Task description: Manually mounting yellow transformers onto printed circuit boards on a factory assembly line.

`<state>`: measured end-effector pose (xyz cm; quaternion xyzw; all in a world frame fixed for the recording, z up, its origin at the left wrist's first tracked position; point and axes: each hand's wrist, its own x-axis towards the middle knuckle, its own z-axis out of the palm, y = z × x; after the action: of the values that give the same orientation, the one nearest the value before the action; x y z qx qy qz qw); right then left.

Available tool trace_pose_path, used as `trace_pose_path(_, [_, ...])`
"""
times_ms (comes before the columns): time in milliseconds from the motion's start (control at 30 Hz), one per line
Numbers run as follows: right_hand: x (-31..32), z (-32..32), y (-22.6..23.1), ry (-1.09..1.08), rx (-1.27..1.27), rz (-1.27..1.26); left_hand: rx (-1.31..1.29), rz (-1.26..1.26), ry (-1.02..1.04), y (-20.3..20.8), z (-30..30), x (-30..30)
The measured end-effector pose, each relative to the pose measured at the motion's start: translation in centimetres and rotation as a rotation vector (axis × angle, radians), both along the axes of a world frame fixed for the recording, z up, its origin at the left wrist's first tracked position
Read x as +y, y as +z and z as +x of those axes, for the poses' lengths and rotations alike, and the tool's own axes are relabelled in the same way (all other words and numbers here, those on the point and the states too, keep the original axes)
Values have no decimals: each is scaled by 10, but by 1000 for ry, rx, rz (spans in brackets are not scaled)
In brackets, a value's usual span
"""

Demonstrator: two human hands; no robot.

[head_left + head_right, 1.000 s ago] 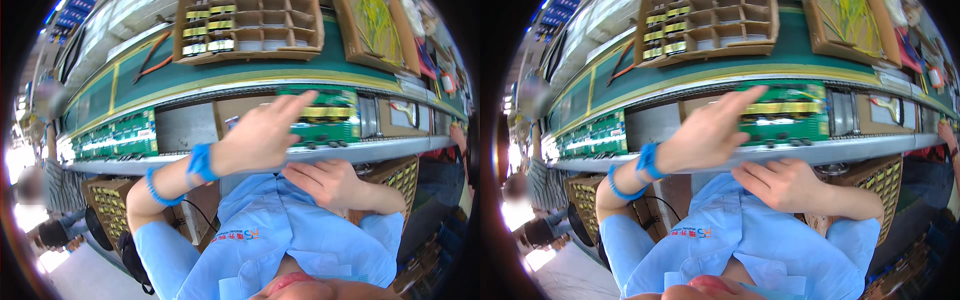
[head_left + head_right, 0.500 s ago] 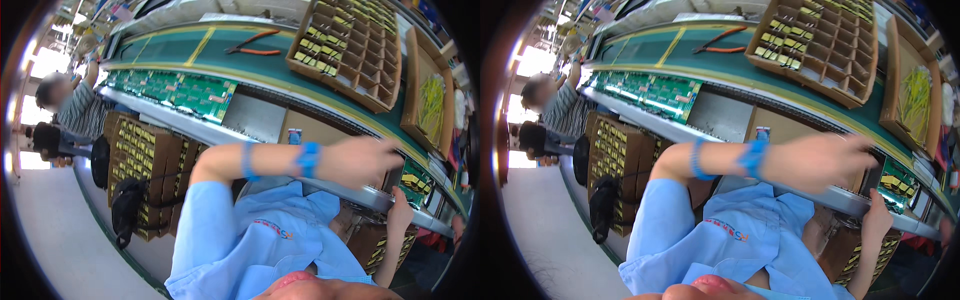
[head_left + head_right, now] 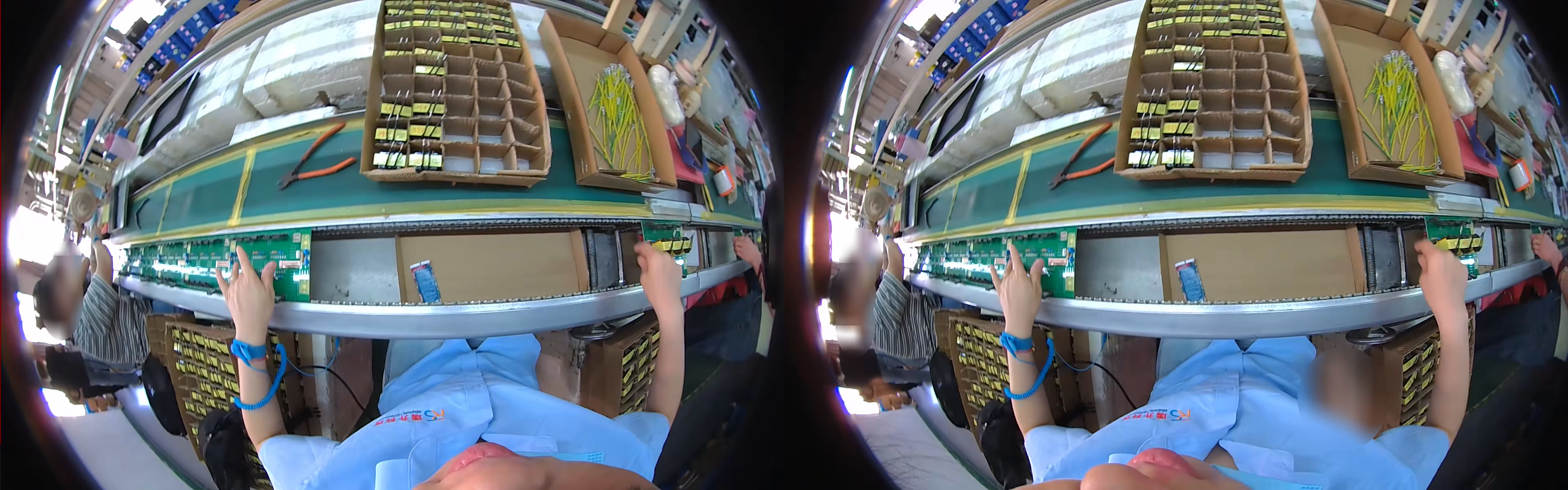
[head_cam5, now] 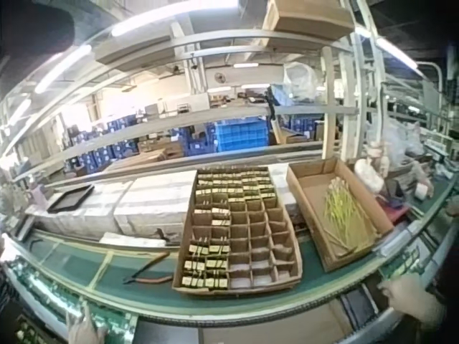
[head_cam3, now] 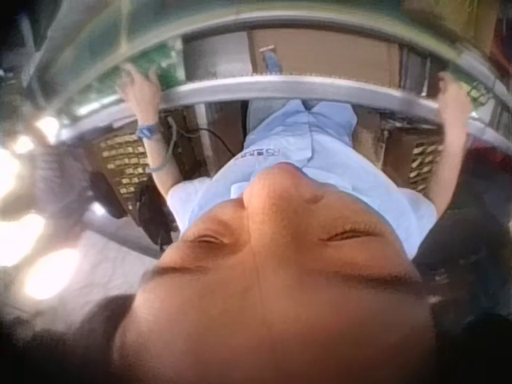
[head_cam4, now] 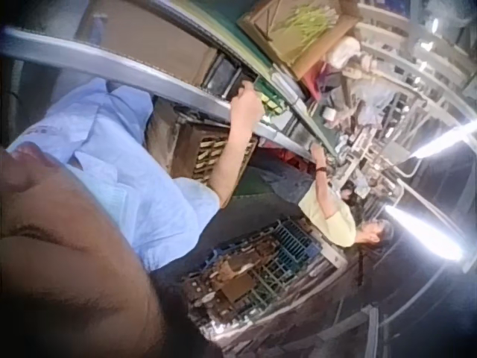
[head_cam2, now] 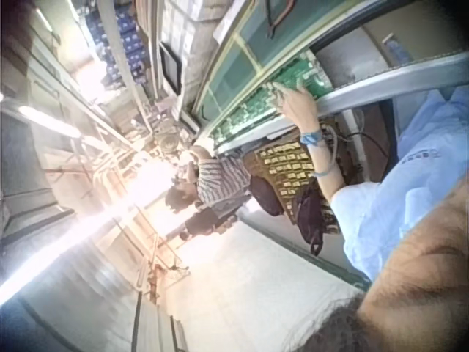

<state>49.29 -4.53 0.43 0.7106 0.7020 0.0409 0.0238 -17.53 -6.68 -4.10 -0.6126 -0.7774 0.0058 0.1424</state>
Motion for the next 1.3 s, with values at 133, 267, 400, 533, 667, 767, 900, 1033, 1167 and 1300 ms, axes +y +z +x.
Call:
trace_pose_path(133, [57,-57,37,177,107,259,-148,-31,-107,17,30,-7])
trace_pose_path(267, [140,-110,57,354,228,397,-299,-162,-313,36,99,-8])
trace_pose_path(400, [237,-145,60,374,287,431,-360,-235,-621,46,175,-3])
trace_pose_path(533, [316,-172,51,365,362,448,-271,-303,-802,58,233,8])
trace_pose_path(667, [365,-172,29,359,430,468,-220,-79,-1005,76,266,78])
trace_pose_path(767, [374,-175,26,354,409,486,-184,228,-982,98,281,188])
trace_pose_path(900, [371,-180,34,338,435,486,-159,461,-865,100,291,323])
trace_pose_path(1033, [364,-183,44,230,365,294,-92,431,-683,87,314,389])
trace_pose_path(1167, [355,-181,45,249,410,318,-300,452,-670,67,324,403])
trace_pose_path(1300, [346,-183,45,258,416,307,-375,478,-721,65,327,395])
